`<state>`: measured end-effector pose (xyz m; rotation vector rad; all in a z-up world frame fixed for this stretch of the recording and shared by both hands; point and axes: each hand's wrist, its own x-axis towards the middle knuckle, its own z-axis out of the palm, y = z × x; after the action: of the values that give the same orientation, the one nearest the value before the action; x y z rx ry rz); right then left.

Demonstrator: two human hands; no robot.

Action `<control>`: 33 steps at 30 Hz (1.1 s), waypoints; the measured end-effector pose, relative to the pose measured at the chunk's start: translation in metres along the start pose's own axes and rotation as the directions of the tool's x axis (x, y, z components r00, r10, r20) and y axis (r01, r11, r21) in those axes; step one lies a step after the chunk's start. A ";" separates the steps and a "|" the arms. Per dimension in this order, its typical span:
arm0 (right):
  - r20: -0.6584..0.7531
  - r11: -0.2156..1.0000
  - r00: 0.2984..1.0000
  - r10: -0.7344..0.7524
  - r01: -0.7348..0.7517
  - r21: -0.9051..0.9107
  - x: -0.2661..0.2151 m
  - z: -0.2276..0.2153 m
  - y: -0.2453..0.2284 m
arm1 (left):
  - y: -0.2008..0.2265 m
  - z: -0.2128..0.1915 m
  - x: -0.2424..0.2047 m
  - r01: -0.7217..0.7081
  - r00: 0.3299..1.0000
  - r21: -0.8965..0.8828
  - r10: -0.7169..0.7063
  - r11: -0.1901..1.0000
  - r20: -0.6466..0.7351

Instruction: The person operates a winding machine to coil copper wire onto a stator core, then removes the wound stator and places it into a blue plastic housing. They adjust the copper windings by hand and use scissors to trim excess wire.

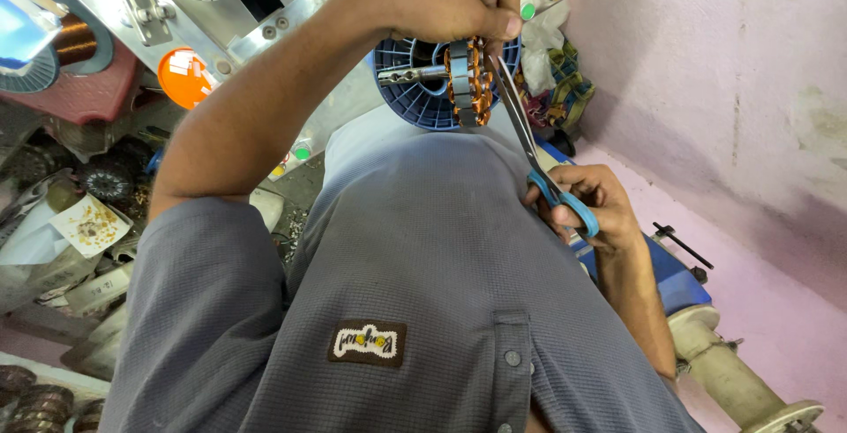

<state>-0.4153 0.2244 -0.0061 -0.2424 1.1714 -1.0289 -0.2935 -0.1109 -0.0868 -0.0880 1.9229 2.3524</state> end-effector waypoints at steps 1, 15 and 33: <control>-0.009 1.000 1.000 0.013 -0.013 -0.004 0.001 0.001 -0.001 | -0.002 0.000 0.001 0.015 1.000 0.012 -0.015 1.000 -0.007; 0.009 1.000 1.000 0.009 -0.009 0.025 0.011 0.002 -0.004 | -0.005 0.003 0.004 0.048 0.996 0.132 -0.038 0.990 -0.076; -0.043 0.993 0.997 -0.059 0.055 -0.101 0.010 -0.008 -0.003 | 0.007 0.004 0.001 -0.018 0.993 0.018 0.020 1.000 -0.116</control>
<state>-0.4231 0.2179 -0.0138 -0.3344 1.2651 -1.0314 -0.2953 -0.1085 -0.0794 -0.2106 2.0028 2.3933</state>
